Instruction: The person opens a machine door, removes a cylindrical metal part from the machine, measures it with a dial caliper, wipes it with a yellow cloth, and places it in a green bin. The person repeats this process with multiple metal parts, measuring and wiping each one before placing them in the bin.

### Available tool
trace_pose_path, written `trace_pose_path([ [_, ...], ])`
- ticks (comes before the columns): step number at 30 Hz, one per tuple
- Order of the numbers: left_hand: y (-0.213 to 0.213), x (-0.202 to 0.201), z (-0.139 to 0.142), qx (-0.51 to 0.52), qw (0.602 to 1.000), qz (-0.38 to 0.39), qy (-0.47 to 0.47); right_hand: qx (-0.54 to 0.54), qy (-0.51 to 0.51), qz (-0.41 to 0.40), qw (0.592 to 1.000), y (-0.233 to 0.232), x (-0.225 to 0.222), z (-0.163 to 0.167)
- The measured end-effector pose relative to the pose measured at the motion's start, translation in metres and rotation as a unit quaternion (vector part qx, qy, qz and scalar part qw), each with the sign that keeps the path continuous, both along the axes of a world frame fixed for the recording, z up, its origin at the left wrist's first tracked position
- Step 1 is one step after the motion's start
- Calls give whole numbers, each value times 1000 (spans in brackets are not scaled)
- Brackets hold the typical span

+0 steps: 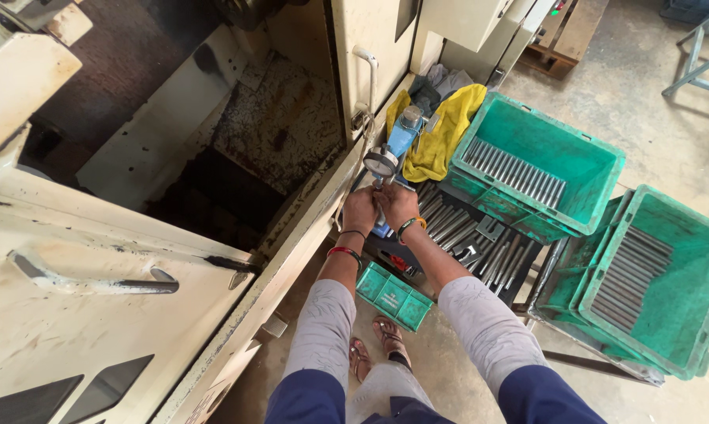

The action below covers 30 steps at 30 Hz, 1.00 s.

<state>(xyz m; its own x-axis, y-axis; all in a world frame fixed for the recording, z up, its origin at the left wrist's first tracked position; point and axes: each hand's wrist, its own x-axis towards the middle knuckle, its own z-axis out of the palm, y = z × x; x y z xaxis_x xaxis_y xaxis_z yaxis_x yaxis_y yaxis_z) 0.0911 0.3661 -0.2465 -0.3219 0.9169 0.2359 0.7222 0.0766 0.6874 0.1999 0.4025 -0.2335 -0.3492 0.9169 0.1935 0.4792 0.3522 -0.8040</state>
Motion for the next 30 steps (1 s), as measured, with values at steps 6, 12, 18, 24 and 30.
trace_pose_path([
  [6, 0, 2, 3, 17, 1000, 8, -3, 28, 2, 8, 1000, 1, 1, -1],
  [12, -7, 12, -6, 22, 999, 6, -23, -4, 28, 37, 999, -10, 18, -15],
  [18, -22, 45, -7, -6, 998, -56, -27, 29, 16, 39, 999, -23, 66, -25],
  [24, 26, 111, 36, 76, 983, -151, -75, 17, 133, -93, 987, 10, 137, 2],
  [30, 121, 170, 67, 90, 976, -191, -47, 4, 159, -191, 969, 96, 188, 44],
])
